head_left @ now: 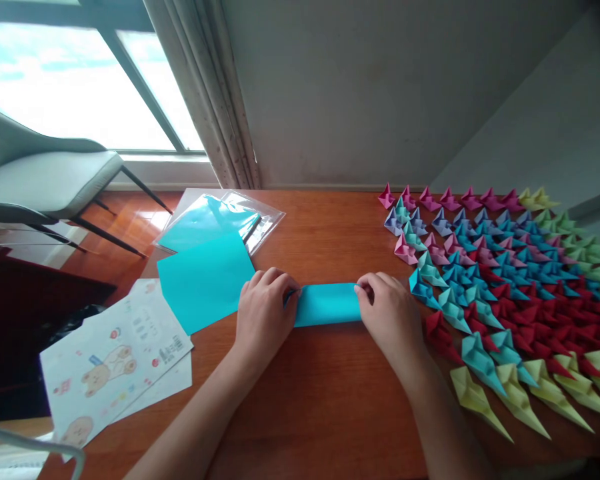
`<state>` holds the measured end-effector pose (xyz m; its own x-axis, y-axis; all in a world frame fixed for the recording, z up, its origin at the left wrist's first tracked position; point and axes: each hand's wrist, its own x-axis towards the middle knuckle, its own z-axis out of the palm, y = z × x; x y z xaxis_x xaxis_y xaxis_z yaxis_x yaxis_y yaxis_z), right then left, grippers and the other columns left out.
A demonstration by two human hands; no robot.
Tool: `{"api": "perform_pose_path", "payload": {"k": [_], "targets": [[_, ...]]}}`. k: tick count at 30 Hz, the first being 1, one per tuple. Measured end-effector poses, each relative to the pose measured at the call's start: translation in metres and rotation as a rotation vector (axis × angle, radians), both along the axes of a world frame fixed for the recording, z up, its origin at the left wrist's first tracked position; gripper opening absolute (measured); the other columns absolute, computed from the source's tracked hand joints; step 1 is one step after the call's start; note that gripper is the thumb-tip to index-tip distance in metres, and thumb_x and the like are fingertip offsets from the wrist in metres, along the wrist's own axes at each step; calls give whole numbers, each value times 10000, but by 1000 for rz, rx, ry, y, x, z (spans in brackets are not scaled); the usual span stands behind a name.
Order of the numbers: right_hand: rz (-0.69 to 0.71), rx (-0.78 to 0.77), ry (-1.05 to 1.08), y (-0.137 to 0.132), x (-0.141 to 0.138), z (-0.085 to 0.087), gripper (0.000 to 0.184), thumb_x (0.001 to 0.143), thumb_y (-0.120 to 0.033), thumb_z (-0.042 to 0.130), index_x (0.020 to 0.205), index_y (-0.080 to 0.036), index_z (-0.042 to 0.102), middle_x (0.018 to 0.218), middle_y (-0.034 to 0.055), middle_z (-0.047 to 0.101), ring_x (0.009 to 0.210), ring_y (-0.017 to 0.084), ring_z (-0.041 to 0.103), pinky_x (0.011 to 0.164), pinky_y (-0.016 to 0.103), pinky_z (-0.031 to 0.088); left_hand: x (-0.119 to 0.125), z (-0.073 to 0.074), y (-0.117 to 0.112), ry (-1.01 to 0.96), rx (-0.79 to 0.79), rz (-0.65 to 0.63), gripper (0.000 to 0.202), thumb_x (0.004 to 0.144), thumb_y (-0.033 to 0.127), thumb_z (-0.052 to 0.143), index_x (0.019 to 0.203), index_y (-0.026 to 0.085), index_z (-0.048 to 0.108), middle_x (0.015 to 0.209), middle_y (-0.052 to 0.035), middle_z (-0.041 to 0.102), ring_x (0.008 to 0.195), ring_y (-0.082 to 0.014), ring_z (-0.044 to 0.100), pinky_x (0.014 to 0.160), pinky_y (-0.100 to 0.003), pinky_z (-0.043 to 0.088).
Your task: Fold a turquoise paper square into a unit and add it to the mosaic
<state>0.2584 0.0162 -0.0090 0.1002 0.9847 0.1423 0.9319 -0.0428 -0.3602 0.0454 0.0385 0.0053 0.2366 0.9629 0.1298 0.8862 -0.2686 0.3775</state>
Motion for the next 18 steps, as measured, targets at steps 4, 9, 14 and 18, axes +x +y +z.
{"api": "perform_pose_path", "payload": {"k": [4,9,14,18], "targets": [[-29,-2,69,-1,0,-3,87,899,-217,565,816,-221,590,823,17,633,805,207,582,690,310,371,1,0,-1,46,-8,10,60,895,250,606,904,232,663,988,-34,679,964,-261,578,808,-398,431],[-71,51,73,0,1,-3,75,861,-225,598,935,-221,609,882,31,632,808,209,571,674,308,377,2,1,-2,73,39,-25,194,906,239,606,1080,282,680,1136,-49,640,1038,-269,548,835,-404,421],[30,59,43,-1,1,-1,144,896,-205,550,840,-239,679,834,36,667,837,219,565,687,321,374,4,5,-3,100,19,-101,222,945,232,541,971,318,744,1068,-43,654,952,-249,538,800,-384,425],[-4,75,-50,-3,-6,3,137,893,-325,603,874,-228,698,833,61,676,818,240,549,699,345,375,6,7,-6,144,47,-99,178,932,279,572,987,294,740,1058,-61,650,961,-262,533,793,-397,422]]}}
